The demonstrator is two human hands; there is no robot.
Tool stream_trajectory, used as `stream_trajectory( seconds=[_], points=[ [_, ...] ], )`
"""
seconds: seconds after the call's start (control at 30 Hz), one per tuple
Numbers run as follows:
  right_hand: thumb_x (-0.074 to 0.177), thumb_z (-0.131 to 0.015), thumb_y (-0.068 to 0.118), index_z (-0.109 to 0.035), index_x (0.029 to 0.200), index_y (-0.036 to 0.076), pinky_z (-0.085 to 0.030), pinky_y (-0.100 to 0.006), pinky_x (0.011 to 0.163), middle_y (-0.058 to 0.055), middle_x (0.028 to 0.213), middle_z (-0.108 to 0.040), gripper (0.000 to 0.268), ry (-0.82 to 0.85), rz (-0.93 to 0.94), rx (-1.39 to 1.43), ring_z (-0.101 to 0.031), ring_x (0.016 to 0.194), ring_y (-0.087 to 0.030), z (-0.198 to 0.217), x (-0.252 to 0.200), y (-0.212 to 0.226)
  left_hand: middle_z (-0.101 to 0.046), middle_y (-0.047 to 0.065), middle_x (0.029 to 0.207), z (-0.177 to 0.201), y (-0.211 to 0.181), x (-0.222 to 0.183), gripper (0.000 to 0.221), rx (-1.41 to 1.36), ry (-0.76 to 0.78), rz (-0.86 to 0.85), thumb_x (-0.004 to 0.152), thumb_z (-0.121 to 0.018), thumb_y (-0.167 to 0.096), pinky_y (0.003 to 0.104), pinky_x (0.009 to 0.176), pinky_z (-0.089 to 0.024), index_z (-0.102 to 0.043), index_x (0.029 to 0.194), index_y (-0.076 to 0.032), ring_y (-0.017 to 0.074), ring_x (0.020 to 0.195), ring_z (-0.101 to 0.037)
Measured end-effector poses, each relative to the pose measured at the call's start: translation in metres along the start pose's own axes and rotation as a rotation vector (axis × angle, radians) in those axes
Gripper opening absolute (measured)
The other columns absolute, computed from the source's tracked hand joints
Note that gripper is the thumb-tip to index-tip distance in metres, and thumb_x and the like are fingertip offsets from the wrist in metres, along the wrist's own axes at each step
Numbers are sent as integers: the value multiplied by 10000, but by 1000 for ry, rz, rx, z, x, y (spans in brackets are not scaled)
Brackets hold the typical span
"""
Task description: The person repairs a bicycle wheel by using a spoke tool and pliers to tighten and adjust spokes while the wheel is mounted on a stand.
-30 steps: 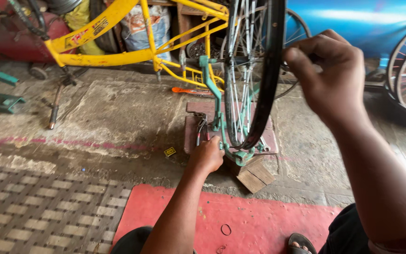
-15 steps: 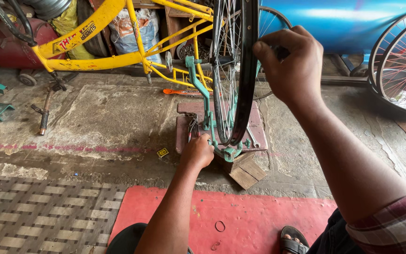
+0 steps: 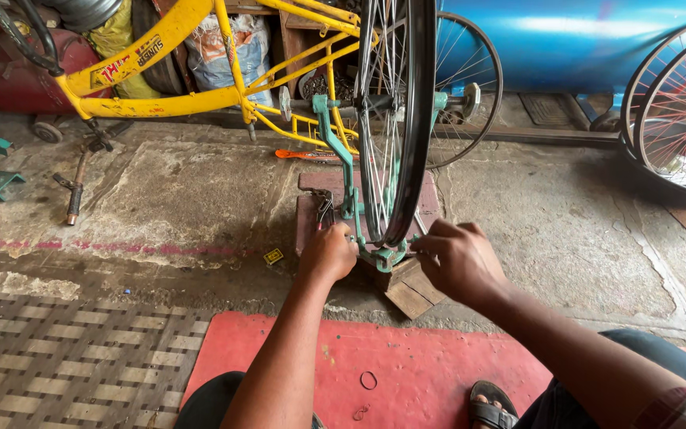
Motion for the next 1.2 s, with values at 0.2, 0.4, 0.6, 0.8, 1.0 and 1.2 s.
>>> stream_trajectory(
  seconds=[0.2, 0.4, 0.6, 0.8, 1.0, 1.2],
  points=[
    [891, -723, 213, -823, 879, 140, -524, -368, 766, -28, 844, -746, 124, 64, -178, -89, -642, 585, -155, -2, 1, -29, -712, 184, 1157, 5, -12, -4, 326, -16, -95, -104, 855, -754, -192, 463, 937, -527, -713, 1157, -74, 365, 1104, -671],
    [915, -678, 253, -811, 992, 149, -557, -351, 667, -45, 975, -738, 186, 181, -362, -132, -665, 628, -163, -19, 1, -56, -708, 115, 1141, 11, -47, -15, 343, -41, -39, -326, 822, -813, -267, 421, 942, -517, -737, 1106, -90, 284, 1077, -675],
    [917, -690, 239, -808, 1013, 128, -552, -328, 563, -63, 994, -746, 189, 128, -351, -118, -652, 601, -166, -19, 6, -59, -745, 82, 945, 38, -84, -28, 230, 27, -120, -628, 889, -786, -289, 441, 898, -508, -753, 969, -76, 234, 921, -707],
    [920, -707, 251, -808, 1009, 124, -561, -346, 570, -64, 956, -736, 185, 129, -375, -61, -677, 582, -169, -16, 10, -57, -721, 92, 900, 101, -116, -46, 269, -323, -330, -696, 943, -746, -319, 377, 742, -552, -708, 922, -53, 247, 845, -712],
    [883, -729, 253, -825, 978, 135, -559, -376, 673, -69, 910, -740, 179, 76, -325, -77, -708, 650, -202, -12, 12, -52, -720, 107, 891, 120, -128, -57, 274, -359, -423, -643, 939, -738, -304, 384, 712, -537, -687, 924, -35, 285, 825, -715],
    [902, -715, 261, -811, 1031, 147, -576, -364, 656, -52, 968, -735, 198, 138, -400, -58, -719, 672, -199, -14, 10, -58, -739, 108, 868, 102, -113, -47, 246, -247, -223, -608, 866, -779, -280, 394, 708, -544, -712, 890, -44, 266, 814, -723]
  ],
)
Point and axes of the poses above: each hand's wrist, its own x-axis towards the middle knuckle, its own z-axis out of the back of the hand, y = z × x, the point moved 7 cm from there along x, towards the middle knuckle
